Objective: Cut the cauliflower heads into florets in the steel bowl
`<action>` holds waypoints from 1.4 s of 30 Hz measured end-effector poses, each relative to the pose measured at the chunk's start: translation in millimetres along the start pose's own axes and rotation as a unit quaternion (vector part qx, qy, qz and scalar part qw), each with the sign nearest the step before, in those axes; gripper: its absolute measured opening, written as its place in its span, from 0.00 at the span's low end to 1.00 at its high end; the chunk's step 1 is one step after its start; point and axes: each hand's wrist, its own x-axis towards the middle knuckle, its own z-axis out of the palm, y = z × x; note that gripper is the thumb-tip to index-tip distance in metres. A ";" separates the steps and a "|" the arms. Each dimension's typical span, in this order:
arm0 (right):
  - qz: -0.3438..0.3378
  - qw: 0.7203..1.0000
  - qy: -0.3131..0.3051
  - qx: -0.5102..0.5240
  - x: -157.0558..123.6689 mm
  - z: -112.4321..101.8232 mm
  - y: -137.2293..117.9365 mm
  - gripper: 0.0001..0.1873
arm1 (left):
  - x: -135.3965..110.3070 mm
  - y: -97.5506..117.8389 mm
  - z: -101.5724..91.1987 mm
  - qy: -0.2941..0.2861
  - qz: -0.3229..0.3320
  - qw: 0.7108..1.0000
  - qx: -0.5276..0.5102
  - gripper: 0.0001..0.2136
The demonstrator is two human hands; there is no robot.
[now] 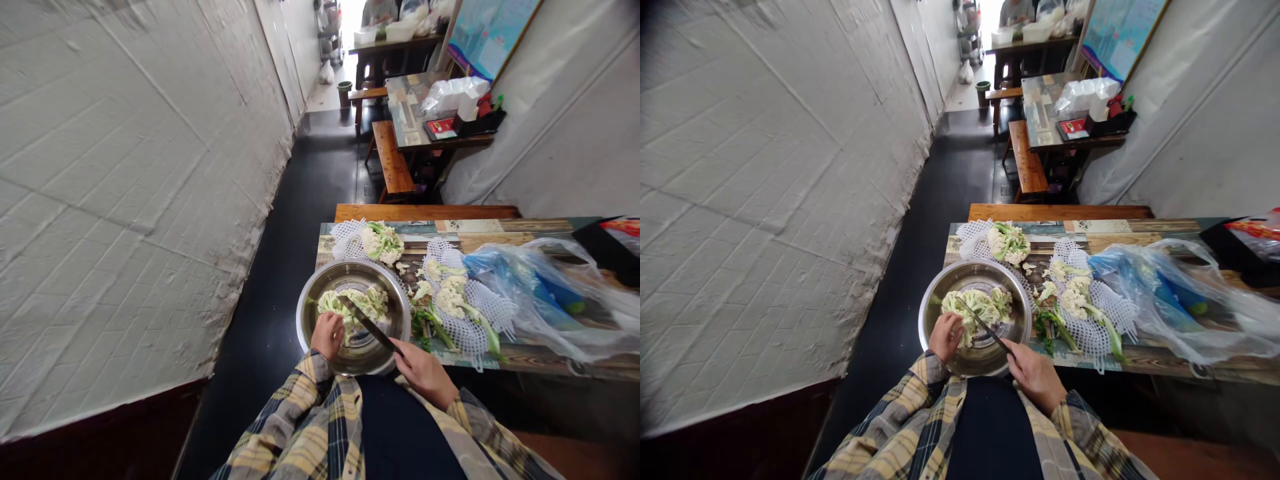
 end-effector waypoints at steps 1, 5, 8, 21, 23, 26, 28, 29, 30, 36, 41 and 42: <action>0.015 1.000 -0.021 -0.008 1.4 1.1 1.5 0.22 | -1.3 0.0 0.9 -0.006 0.007 1.000 0.001 0.11; 0.049 0.996 -0.072 0.004 5.5 2.4 3.6 0.21 | -5.6 -1.4 3.1 -0.017 0.015 1.000 0.015 0.12; 0.063 0.994 -0.070 0.054 6.1 3.3 3.3 0.18 | -5.9 -2.2 2.1 -0.023 0.013 0.999 0.020 0.12; 0.050 0.994 -0.014 0.099 8.0 1.8 -3.2 0.19 | 7.8 -6.4 -2.0 -0.024 -0.072 0.997 0.015 0.10; 0.009 0.997 0.020 0.073 7.3 -4.9 -8.7 0.22 | 8.2 -7.9 -1.8 -0.013 -0.082 0.997 0.011 0.10; -0.031 0.999 0.030 0.027 7.9 -4.9 -12.5 0.23 | 6.4 -10.7 -0.4 0.006 -0.091 0.996 0.000 0.09; -0.012 1.000 -0.001 -0.024 10.9 0.8 -14.1 0.23 | 4.0 -12.1 1.2 0.020 -0.099 0.995 -0.012 0.09; 0.012 0.998 -0.027 -0.056 13.2 4.1 -15.0 0.22 | 2.5 -12.6 2.2 0.027 -0.103 0.994 -0.019 0.09; 0.040 0.994 -0.055 -0.090 16.0 7.1 -16.1 0.21 | 0.8 -13.1 3.1 0.033 -0.108 0.993 -0.026 0.08; 0.057 0.990 -0.093 -0.092 31.9 7.1 -13.4 0.14 | -7.1 -20.7 3.2 0.074 -0.158 0.981 -0.088 0.08; 0.144 0.970 -0.124 0.151 35.6 9.0 4.6 0.16 | -4.4 -31.7 -1.3 0.078 -0.176 0.974 -0.120 0.10; 0.167 0.960 -0.131 0.183 35.3 10.8 6.6 0.16 | -3.2 -32.5 -1.9 0.077 -0.174 0.974 -0.120 0.10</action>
